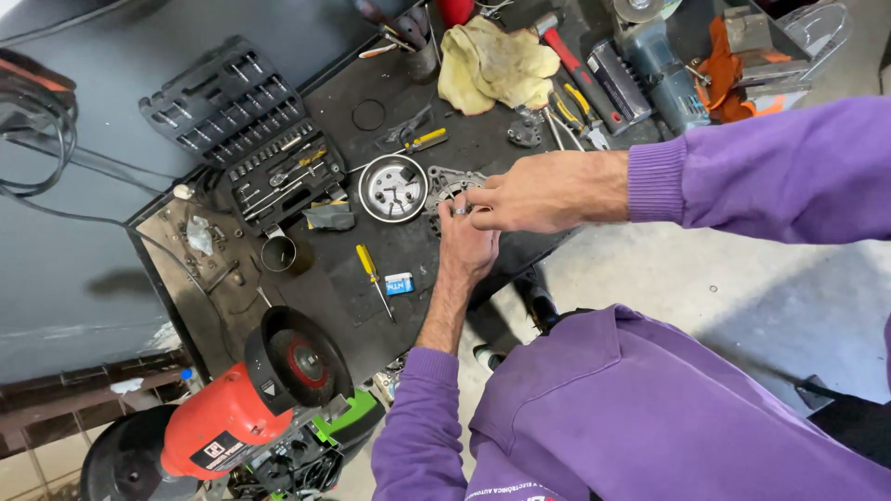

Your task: Disassembling and inspecting an automotive alternator on a workbench using various hand tools

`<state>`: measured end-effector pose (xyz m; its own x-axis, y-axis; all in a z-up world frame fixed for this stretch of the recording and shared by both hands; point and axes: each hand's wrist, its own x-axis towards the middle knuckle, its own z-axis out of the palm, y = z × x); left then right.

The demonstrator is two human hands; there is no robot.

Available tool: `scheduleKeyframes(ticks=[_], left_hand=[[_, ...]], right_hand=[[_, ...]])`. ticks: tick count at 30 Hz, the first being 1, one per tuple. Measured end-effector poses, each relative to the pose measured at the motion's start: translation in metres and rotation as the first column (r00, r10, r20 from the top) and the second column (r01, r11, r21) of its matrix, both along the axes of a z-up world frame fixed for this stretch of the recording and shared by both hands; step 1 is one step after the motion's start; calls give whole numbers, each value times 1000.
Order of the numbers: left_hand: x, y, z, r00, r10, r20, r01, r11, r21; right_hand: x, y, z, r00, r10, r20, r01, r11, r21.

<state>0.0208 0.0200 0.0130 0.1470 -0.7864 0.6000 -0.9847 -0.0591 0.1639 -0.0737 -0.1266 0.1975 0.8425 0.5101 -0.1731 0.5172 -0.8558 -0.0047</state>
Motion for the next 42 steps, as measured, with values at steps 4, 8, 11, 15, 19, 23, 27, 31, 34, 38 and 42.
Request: scheduleKeyframes(ticks=[4,8,11,15,19,23,27,31,34,38,42], left_hand=[[3,-6,-24,994,-7,-110,3,999,-38],[-4,-6,9,985,-2,-172,-4,999,-33],[-3,-6,-5,994,30,-110,-35,998,-42],[-10,-4,10,995,57,-86,-61,997,-40],[-8,-7,-4,993,74,-96,-79,996,-47],[-10,-8,-7,991,98,-92,-103,994,-46],[-12,-11,-12,987,131,-88,-136,989,-52],[-13,-13,-8,983,150,-102,-160,982,-101],[-17,-13,-9,982,154,-110,-166,980,-112],[-16,-15,-18,982,164,-93,-175,975,-133],[-19,-20,-11,975,202,-97,-217,960,-178]], right_hand=[[6,-16,-29,996,-87,19,87,996,-20],[4,-23,-22,951,-302,61,304,952,-39],[3,-16,-10,952,-304,36,304,953,-11],[-1,-8,-3,1000,20,-3,-20,996,-92],[17,-9,-8,809,-504,-304,563,812,151],[8,-18,-17,923,-382,42,380,923,58],[5,-13,-5,994,-72,78,77,994,-71],[13,-24,-21,995,-62,-76,46,980,-194],[25,-20,-14,865,-449,-224,475,876,79],[21,-5,10,868,-477,-138,486,873,39],[17,-17,8,978,-176,-108,170,983,-68]])
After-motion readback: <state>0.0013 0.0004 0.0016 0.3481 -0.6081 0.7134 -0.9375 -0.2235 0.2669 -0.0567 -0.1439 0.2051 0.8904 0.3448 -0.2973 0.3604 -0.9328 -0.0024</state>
